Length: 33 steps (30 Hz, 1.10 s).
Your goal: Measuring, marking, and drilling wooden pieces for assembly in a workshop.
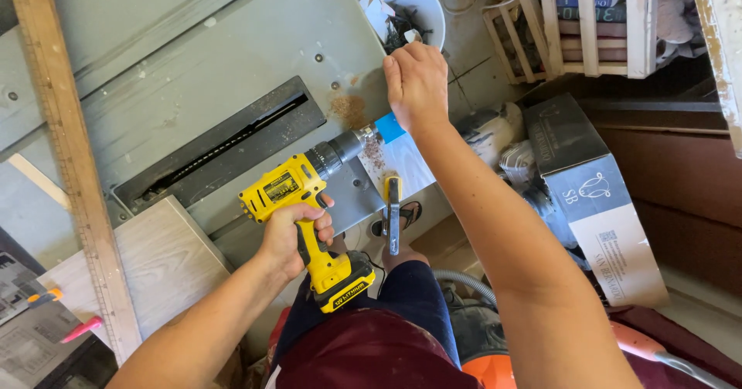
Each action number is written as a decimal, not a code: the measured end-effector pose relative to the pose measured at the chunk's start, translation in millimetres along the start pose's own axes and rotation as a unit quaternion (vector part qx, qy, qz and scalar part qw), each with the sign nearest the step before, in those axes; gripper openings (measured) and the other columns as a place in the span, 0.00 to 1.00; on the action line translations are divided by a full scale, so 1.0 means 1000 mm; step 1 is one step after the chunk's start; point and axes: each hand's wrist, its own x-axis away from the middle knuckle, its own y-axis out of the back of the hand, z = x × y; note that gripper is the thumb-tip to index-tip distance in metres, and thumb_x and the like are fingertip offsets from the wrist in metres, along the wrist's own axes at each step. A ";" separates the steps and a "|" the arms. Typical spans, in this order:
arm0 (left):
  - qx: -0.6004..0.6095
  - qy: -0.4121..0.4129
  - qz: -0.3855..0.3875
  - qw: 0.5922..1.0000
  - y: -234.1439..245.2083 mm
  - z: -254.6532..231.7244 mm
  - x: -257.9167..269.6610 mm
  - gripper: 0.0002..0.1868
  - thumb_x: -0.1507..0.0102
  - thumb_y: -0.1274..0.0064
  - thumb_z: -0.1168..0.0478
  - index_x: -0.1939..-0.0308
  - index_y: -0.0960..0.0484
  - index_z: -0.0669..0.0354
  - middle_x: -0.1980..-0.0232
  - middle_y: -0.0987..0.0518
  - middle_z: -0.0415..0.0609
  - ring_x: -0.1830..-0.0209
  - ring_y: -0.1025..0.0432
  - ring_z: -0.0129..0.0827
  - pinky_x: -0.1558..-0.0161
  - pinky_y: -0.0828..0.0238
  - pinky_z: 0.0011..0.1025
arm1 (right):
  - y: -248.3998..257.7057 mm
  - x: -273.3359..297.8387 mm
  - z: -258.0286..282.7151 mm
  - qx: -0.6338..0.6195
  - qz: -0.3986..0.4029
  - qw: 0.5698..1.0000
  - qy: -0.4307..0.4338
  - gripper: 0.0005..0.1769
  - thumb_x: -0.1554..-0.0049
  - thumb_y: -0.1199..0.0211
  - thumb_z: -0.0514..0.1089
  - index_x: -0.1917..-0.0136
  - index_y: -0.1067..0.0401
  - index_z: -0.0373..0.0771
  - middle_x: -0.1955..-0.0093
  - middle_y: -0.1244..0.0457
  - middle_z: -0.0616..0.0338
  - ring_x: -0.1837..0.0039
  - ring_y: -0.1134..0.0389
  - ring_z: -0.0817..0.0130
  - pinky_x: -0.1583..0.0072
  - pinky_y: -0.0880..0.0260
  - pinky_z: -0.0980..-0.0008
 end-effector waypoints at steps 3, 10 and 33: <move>-0.005 -0.004 0.004 1.000 0.000 0.000 0.000 0.11 0.45 0.52 0.66 0.59 0.22 0.59 0.77 0.34 0.45 0.79 0.39 0.32 0.69 0.37 0.34 | 0.002 -0.001 0.001 -0.004 0.010 1.000 -0.008 0.25 0.29 0.57 0.53 0.58 0.26 0.42 0.57 0.39 0.59 0.51 0.40 0.53 0.43 0.40 0.53; -0.003 -0.009 0.006 1.000 0.001 0.004 -0.003 0.11 0.44 0.52 0.66 0.58 0.22 0.60 0.77 0.33 0.45 0.80 0.38 0.32 0.70 0.37 0.34 | 0.002 0.000 0.002 0.009 0.012 1.000 -0.014 0.24 0.29 0.56 0.52 0.55 0.24 0.42 0.54 0.36 0.59 0.49 0.38 0.52 0.42 0.40 0.53; 0.026 -0.018 0.051 0.998 0.091 0.003 0.053 0.19 0.45 0.52 0.66 0.51 0.21 0.63 0.78 0.32 0.45 0.81 0.38 0.31 0.72 0.40 0.33 | 0.002 0.000 0.003 0.129 0.055 0.988 -0.060 0.26 0.27 0.57 0.54 0.58 0.25 0.43 0.52 0.35 0.56 0.42 0.38 0.48 0.40 0.40 0.48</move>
